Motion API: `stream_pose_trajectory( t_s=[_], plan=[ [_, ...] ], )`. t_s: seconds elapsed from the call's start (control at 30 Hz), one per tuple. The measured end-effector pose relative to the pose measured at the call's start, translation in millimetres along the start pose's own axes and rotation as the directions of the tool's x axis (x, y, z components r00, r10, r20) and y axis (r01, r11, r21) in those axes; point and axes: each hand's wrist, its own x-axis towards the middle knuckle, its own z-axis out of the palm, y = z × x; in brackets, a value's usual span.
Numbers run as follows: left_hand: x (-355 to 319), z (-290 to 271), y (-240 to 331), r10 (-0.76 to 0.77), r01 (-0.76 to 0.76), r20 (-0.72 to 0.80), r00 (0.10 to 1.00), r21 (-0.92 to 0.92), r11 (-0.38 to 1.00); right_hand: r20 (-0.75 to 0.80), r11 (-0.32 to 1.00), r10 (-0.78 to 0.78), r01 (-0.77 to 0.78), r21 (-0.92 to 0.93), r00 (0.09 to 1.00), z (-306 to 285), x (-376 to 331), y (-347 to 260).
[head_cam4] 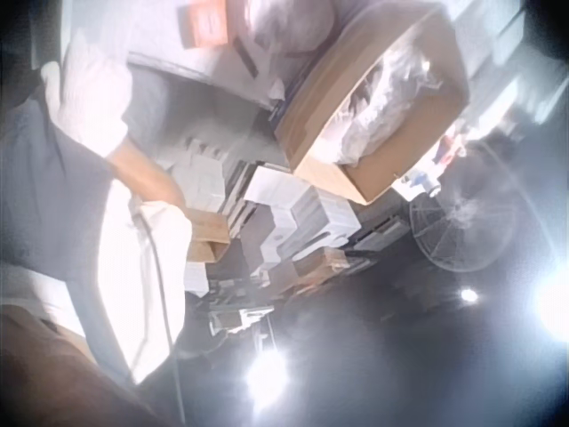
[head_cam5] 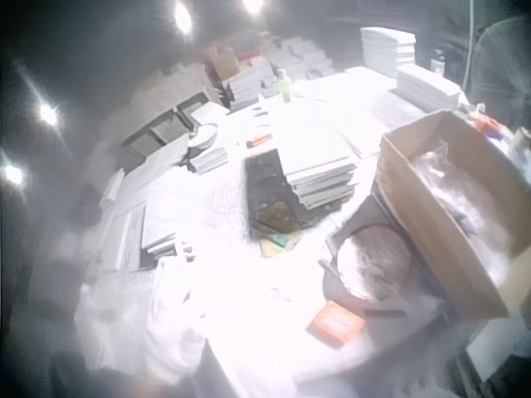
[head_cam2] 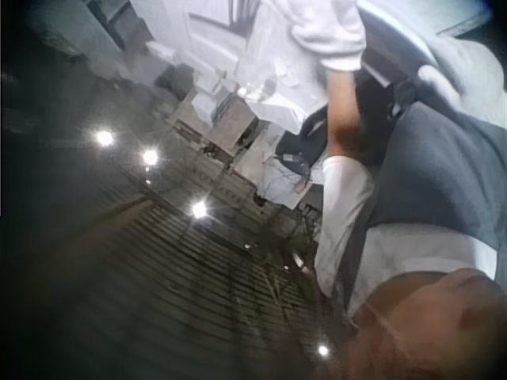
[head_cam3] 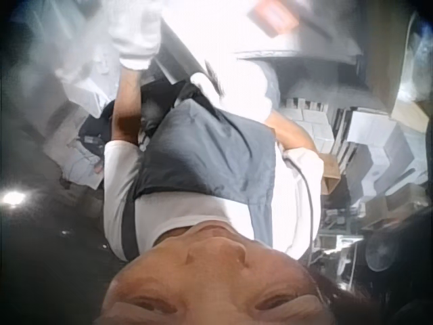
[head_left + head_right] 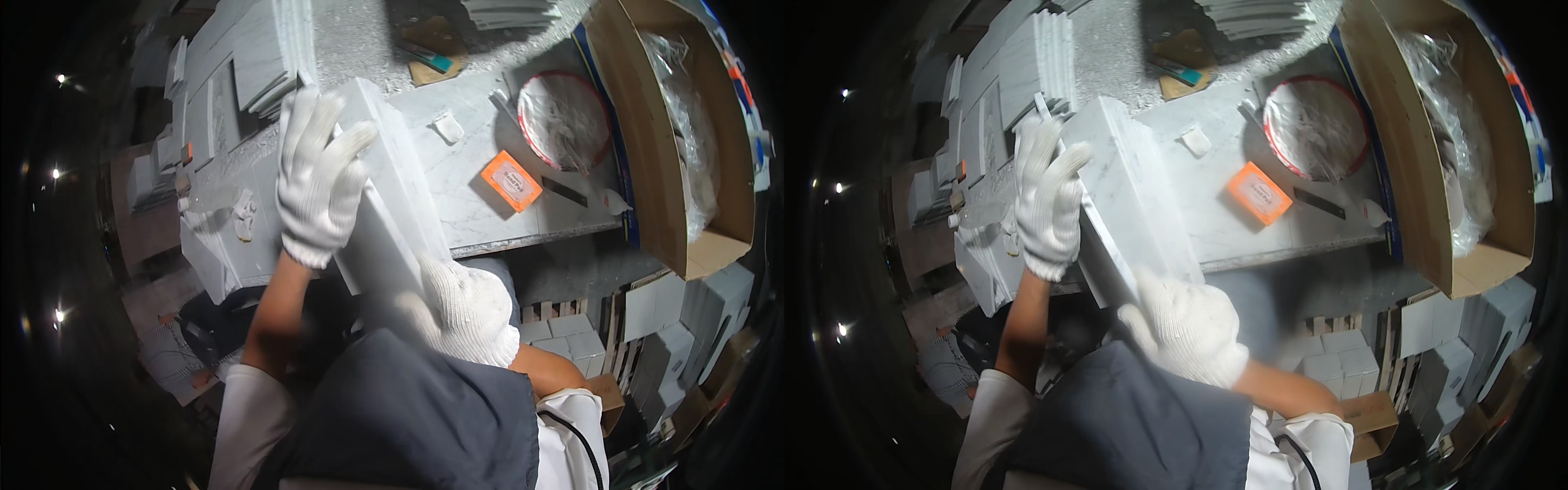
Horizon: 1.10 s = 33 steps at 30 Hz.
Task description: The person repeatedly scrapes and sands white rectangular stone tiles on a workbench. They use a metal scraper to remove residue and an orange sanding block to smooth edges and surfaces. Finished tiles are stacked on the left side of the bench.
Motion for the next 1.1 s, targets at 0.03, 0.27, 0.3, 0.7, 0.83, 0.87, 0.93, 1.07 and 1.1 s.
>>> stream_pose_trajectory(
  t_s=[0.03,0.27,0.3,0.7,0.83,0.87,0.93,1.07,1.1],
  plan=[
    [10,-3,-7,0.037,-0.037,-0.002,0.999,-0.021,0.999,0.015,0.999,-0.033,0.034,-0.041,0.999,-1,1,-3],
    [14,-5,-22,-0.027,0.004,-0.114,0.993,-0.195,0.981,0.211,0.991,-0.09,0.108,-0.076,0.973,-16,9,-22],
    [11,-5,-23,-0.029,0.004,-0.127,0.991,-0.199,0.98,0.259,0.993,-0.089,0.106,-0.053,0.962,-19,11,-24],
    [11,-1,-21,-0.092,0.016,-0.286,0.954,-0.258,0.966,0.185,0.931,-0.224,0.267,-0.249,0.957,-22,49,-33],
    [23,23,-14,-0.068,0.034,-0.247,0.967,-0.141,0.989,0.106,0.953,-0.171,0.192,-0.235,0.98,-34,38,-19],
    [25,30,-12,-0.034,0.017,-0.236,0.971,-0.074,0.997,0.09,0.968,-0.132,0.147,-0.201,0.987,-36,34,-13],
    [28,43,-11,-0.057,0.034,-0.174,0.983,-0.135,0.99,0.047,0.988,-0.051,0.057,-0.145,0.998,-35,26,0],
    [31,67,-9,-0.054,0.05,-0.161,0.985,-0.031,0.998,0.024,0.942,0.227,-0.226,0.25,0.974,-30,10,27],
    [32,72,-9,-0.066,0.062,-0.174,0.982,-0.028,0.998,0.037,0.897,0.27,-0.265,0.354,0.962,-28,7,33]
  ],
)
